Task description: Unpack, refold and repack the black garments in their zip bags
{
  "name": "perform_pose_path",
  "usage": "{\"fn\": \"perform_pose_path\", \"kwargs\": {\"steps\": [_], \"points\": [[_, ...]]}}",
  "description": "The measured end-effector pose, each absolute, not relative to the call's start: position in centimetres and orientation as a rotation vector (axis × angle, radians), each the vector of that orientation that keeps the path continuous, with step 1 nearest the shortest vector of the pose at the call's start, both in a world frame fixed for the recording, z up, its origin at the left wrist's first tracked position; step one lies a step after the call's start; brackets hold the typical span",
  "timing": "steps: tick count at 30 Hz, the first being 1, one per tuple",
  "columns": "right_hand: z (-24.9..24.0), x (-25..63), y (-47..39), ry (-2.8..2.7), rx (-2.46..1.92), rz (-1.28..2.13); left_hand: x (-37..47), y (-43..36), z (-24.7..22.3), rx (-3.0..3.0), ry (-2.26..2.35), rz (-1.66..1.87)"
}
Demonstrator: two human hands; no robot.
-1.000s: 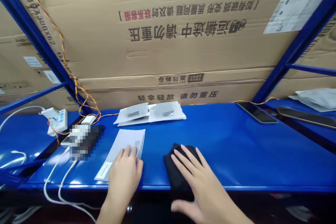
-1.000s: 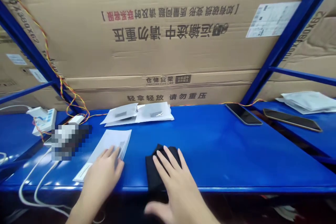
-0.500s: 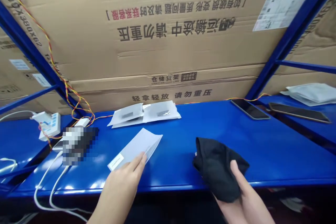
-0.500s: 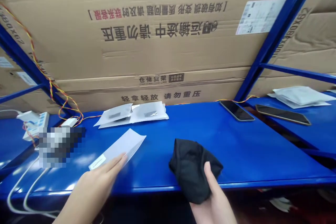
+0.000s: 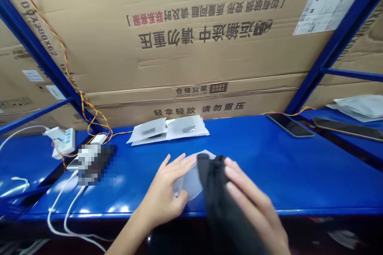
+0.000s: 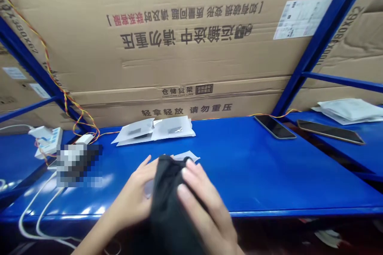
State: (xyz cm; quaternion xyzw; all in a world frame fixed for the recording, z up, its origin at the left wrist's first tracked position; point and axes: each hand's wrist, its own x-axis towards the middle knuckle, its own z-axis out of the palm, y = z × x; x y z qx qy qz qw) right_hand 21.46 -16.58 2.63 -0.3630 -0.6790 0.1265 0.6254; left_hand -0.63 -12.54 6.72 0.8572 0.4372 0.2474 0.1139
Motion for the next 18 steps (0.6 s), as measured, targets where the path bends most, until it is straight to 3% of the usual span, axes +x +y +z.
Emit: {"fn": "perform_pose_path", "kwargs": {"steps": [2,4,9,14,18], "points": [[2.3,20.7,-15.0,-1.937,-0.472,-0.127,-0.7,-12.2,6.6,2.47,1.214,0.766],[2.1,20.6,-13.1,-2.105,-0.378,-0.349,-0.9,-12.0,6.3,2.448,1.228,0.783],[0.8,20.9,-10.3,-2.241,-0.598,-0.546,-0.4,-12.0,4.9,2.456,1.248,0.803],[0.9,16.9,-8.6,-2.46,-1.122,-0.39,1.6,-11.6,5.0,2.558,1.093,0.911],[2.1,14.3,-6.1,-2.464,-1.209,-0.243,1.6,-11.1,5.9,2.656,1.095,1.074]]}}
